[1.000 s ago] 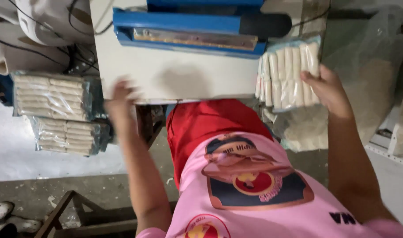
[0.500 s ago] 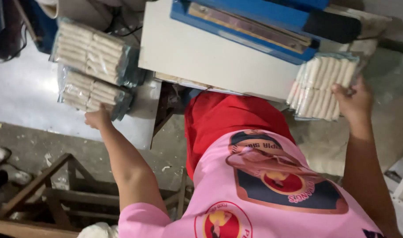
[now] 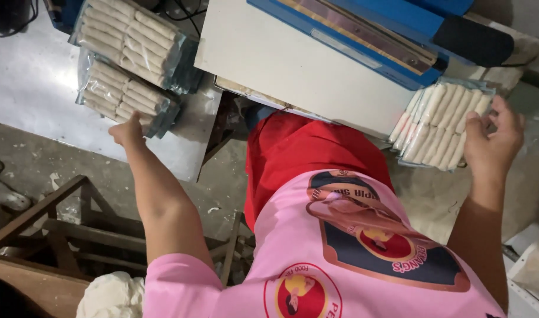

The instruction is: The person is packaging bundles of lumpia (spring rolls) into plastic bags and sealing them using a manual impulse heat sealer.

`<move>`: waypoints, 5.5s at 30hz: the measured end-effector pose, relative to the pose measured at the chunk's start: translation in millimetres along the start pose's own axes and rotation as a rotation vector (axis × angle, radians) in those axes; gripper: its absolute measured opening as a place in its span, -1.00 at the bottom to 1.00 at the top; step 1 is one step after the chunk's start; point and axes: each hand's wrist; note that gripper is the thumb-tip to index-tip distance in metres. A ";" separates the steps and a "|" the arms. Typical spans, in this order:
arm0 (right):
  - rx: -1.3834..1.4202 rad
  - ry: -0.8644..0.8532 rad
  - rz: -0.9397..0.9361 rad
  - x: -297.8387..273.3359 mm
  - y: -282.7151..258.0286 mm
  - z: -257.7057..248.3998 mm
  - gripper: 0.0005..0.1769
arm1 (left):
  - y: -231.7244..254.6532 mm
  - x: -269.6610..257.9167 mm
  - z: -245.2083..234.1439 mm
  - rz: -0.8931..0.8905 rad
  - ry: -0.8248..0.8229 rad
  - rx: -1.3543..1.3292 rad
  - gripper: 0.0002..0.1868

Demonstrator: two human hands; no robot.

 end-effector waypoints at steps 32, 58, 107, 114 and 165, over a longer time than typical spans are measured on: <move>0.939 -0.501 0.028 36.5 -183.6 89.5 -0.61 | 36.7 -474.7 -20.2 2.134 -0.627 0.598 -0.58; 0.833 -0.155 -0.059 23.9 -125.0 74.0 -0.62 | 24.5 -429.3 61.5 1.720 -1.319 -0.008 -0.82; 0.254 -0.241 -0.371 37.9 -155.9 64.7 -0.90 | 25.9 -451.6 76.6 1.509 -1.472 -0.222 -0.83; 0.535 -0.162 -0.215 34.2 -142.0 63.1 -0.57 | 36.3 -444.1 73.3 1.489 -1.529 -0.218 -0.83; -0.165 -0.637 0.484 177.1 -174.7 42.4 -0.29 | 69.5 -439.0 145.2 0.786 -1.445 0.590 -0.11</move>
Point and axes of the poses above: each hand's wrist, its own x-axis towards the middle knuckle, its own z-axis out of the palm, y = z × x, and after that the axes turned 10 degrees about x, right-handed
